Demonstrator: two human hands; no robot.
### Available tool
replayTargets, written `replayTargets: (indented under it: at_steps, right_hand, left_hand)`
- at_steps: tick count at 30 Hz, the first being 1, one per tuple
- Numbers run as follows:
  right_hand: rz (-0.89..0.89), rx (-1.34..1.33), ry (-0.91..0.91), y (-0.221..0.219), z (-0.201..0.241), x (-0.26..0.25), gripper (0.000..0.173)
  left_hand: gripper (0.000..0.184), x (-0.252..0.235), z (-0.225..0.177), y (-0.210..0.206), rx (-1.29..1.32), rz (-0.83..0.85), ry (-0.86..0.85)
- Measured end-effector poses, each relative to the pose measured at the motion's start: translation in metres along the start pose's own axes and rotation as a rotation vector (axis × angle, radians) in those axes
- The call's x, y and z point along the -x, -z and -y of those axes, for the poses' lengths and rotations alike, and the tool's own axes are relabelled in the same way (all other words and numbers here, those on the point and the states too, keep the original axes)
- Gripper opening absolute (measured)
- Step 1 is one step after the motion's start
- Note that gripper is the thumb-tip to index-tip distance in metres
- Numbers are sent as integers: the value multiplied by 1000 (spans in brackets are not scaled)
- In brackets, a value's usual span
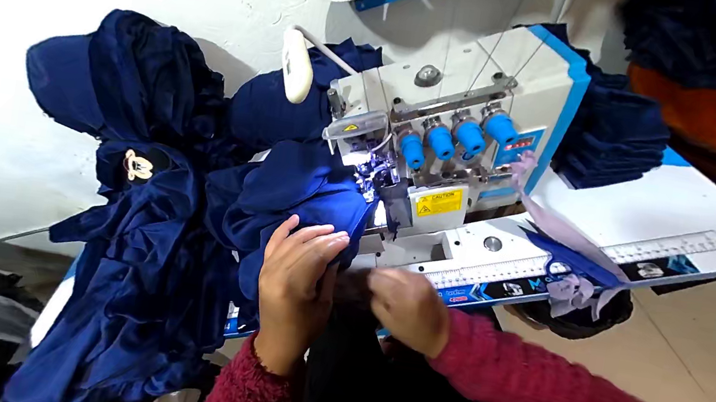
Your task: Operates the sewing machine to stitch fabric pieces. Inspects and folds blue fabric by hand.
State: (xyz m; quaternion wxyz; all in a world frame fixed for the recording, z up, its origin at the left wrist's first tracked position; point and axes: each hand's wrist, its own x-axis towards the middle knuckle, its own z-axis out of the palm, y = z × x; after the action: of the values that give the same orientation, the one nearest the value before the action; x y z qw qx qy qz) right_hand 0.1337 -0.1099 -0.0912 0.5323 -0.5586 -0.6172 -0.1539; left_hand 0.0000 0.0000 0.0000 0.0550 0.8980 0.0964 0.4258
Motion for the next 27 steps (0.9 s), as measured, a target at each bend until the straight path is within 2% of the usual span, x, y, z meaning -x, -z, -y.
replayTargets:
  at_steps: [3, 5, 11, 16, 23, 27]
  right_hand:
    - [-58, 146, 48, 37, -16, -34, 16]
    - [-23, 158, 130, 45, -29, -60, 17]
    - [115, 48, 430, 27, -58, -85, 21]
    - [112, -106, 379, 25, -65, -82, 24]
    - [116, -91, 427, 26, -67, -80, 22]
    - [144, -53, 452, 32, -64, -81, 17]
  left_hand:
    - [22, -4, -1, 2, -9, 3, -16]
    - [21, -7, -3, 3, -12, 8, -29]
    - [23, -11, -3, 8, -33, 65, -48]
    - [21, -10, -2, 8, -2, 72, -30]
    - [18, -5, -6, 1, 117, 75, 84]
    - [18, 0, -9, -7, 109, 45, 88]
